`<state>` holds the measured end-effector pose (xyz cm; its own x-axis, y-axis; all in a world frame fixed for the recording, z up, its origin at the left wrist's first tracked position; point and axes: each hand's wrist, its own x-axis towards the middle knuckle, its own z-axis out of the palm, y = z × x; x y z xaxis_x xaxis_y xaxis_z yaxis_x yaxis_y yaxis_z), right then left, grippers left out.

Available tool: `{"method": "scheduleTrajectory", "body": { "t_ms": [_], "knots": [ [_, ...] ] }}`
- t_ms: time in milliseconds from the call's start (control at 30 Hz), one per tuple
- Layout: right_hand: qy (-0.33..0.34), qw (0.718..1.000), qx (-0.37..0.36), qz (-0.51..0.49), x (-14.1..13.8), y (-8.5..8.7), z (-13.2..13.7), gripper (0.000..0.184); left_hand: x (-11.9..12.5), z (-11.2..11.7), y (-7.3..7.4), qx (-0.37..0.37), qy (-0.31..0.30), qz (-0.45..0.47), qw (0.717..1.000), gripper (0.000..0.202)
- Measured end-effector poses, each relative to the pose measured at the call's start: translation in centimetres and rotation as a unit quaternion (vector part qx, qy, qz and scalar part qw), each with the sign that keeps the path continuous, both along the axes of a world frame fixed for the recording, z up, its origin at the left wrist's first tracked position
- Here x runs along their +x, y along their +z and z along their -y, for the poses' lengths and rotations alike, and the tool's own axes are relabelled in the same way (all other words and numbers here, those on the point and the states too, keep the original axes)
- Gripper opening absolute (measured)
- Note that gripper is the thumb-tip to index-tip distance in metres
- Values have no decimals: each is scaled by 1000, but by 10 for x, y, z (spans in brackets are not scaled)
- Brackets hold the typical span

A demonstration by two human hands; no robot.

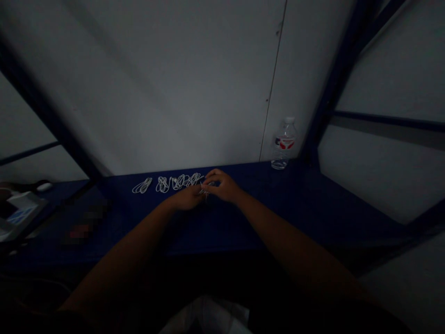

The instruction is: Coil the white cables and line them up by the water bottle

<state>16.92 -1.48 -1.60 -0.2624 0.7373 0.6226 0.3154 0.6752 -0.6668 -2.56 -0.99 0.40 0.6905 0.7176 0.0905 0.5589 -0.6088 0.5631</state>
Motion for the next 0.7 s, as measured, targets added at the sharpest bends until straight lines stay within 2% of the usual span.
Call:
{"method": "scheduleTrajectory", "body": {
  "t_ms": [167, 433, 500, 600, 700],
  "knots": [
    [13, 997, -72, -35, 0, -6, -4, 23, -1, 1, 4, -37, -34, -31, 998, 28],
    [26, 986, -165, -28, -2, -8, -4, 28, -1, -2, -4, -61, -31, 37, 997, 40],
    [15, 992, -125, -17, 0, -4, 0, 31, -3, -1, -3, -70, -27, 49, 996, 40],
    [6, 999, 21, 42, 7, 8, 9, 34, -6, 0, 0, -109, -25, 72, 991, 41],
    [31, 981, 137, 134, 14, 19, 16, 35, -8, 1, 2, -175, -35, 76, 981, 44]
  ]
}}
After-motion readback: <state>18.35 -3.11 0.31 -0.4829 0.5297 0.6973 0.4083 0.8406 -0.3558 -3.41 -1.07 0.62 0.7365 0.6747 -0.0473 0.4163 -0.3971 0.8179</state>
